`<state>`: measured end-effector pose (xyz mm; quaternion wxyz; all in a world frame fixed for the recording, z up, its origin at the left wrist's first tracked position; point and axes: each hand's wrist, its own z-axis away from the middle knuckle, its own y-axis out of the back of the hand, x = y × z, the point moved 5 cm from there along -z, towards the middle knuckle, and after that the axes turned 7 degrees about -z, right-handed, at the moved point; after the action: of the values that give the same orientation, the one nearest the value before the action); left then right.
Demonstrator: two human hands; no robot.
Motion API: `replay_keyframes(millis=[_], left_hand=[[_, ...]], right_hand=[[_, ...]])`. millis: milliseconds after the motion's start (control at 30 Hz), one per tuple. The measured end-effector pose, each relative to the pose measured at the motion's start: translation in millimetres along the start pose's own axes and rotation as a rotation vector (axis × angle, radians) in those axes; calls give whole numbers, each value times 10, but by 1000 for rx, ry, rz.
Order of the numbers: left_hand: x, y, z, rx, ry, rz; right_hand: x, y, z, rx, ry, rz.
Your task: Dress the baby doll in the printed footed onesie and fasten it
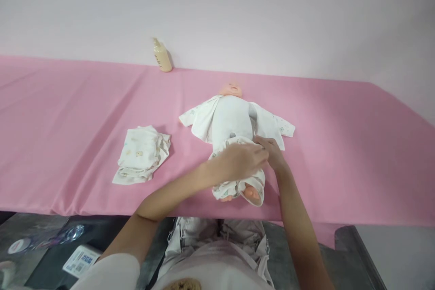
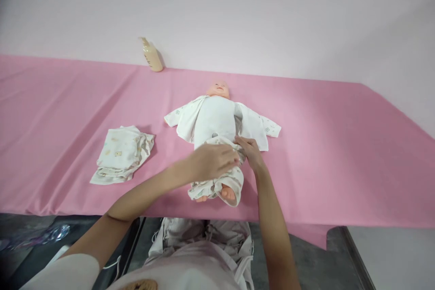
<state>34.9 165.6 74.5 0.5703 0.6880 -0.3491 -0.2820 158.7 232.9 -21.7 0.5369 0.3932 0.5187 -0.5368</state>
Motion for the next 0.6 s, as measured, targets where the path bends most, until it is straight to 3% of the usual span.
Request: replay_keyframes(millis=[100,200,433,600], left_hand=[[-373,-72,-58,-18,235,-115],[-554,-248,-60,-128,274,-103],[-450,-271,-27,-193,182,191],[-480,-358,-27,-257,209,172]], right_hand=[[-63,-28,53,-162,14,162],[-81,-25,86,-246,11,355],[-38,-8,129,-361,-44,446],[-61,14,117,-262,24,414]])
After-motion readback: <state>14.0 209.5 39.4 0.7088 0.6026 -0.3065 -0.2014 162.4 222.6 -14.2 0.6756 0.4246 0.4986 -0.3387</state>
